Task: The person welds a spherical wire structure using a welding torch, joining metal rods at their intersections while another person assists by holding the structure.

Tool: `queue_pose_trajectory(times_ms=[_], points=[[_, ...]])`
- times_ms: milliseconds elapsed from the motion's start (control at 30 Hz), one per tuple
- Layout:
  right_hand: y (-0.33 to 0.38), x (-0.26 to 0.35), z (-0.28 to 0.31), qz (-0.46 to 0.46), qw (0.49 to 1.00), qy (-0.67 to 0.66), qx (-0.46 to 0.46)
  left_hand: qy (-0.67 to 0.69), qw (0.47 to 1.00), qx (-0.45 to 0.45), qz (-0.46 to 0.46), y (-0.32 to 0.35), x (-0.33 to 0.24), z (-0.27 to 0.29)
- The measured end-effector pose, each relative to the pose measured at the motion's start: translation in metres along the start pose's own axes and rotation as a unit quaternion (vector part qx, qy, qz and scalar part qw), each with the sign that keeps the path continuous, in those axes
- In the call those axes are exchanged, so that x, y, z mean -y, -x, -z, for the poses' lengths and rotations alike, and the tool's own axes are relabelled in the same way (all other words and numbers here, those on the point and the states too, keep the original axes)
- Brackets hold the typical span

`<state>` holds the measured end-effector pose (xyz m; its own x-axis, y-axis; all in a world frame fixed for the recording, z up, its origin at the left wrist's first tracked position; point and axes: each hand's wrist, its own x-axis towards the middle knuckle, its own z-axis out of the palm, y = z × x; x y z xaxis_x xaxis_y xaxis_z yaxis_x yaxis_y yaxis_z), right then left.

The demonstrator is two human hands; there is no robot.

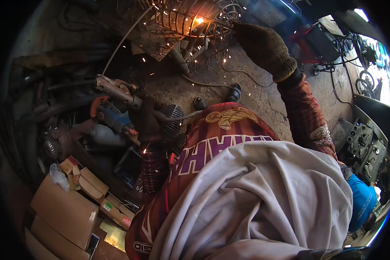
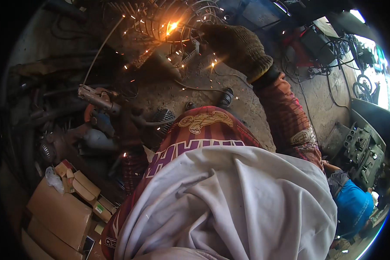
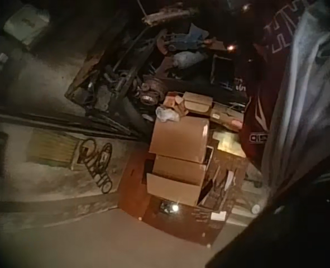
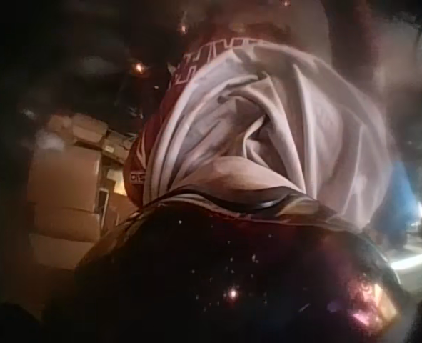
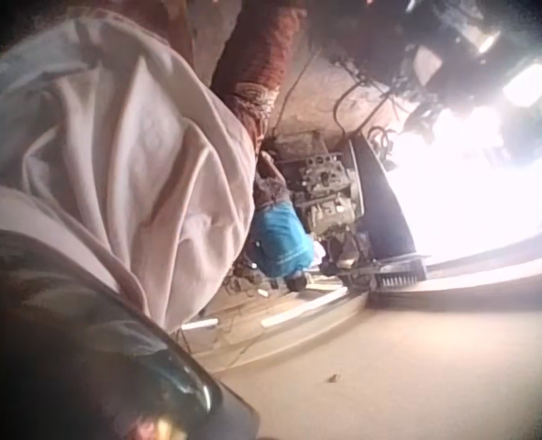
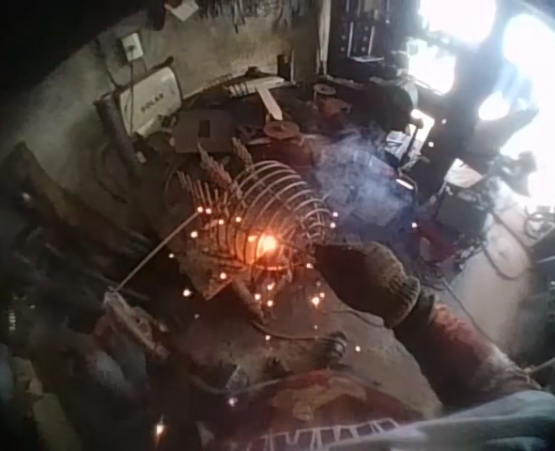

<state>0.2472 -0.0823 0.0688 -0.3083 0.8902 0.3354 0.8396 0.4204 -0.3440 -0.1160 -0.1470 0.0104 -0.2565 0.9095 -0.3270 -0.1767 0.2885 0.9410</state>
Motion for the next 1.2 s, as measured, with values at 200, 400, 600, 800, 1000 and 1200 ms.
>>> queue_pose_trajectory(times_ms=[200,400,600,800,1000,1200], points=[[0.014,0.030,0.028,-0.087,0.996,-0.028,-0.009,0.088,0.996,0.033,0.005,0.006,-0.001,-0.001],[0.025,0.097,-0.025,-0.178,0.955,-0.230,0.057,0.263,0.957,0.115,0.048,0.012,0.002,-0.022],[0.034,0.118,-0.085,-0.151,0.945,-0.275,0.094,0.348,0.905,0.206,0.133,0.000,0.020,-0.032],[0.044,0.130,-0.099,-0.125,0.937,-0.304,0.115,0.355,0.905,0.195,0.131,0.002,0.019,-0.024],[0.047,0.129,-0.111,-0.120,0.894,-0.418,0.108,0.293,0.934,0.170,0.117,0.008,0.009,-0.031],[0.057,0.106,-0.132,-0.240,0.715,-0.656,0.026,0.253,0.963,0.079,0.039,-0.005,-0.010,-0.036]])
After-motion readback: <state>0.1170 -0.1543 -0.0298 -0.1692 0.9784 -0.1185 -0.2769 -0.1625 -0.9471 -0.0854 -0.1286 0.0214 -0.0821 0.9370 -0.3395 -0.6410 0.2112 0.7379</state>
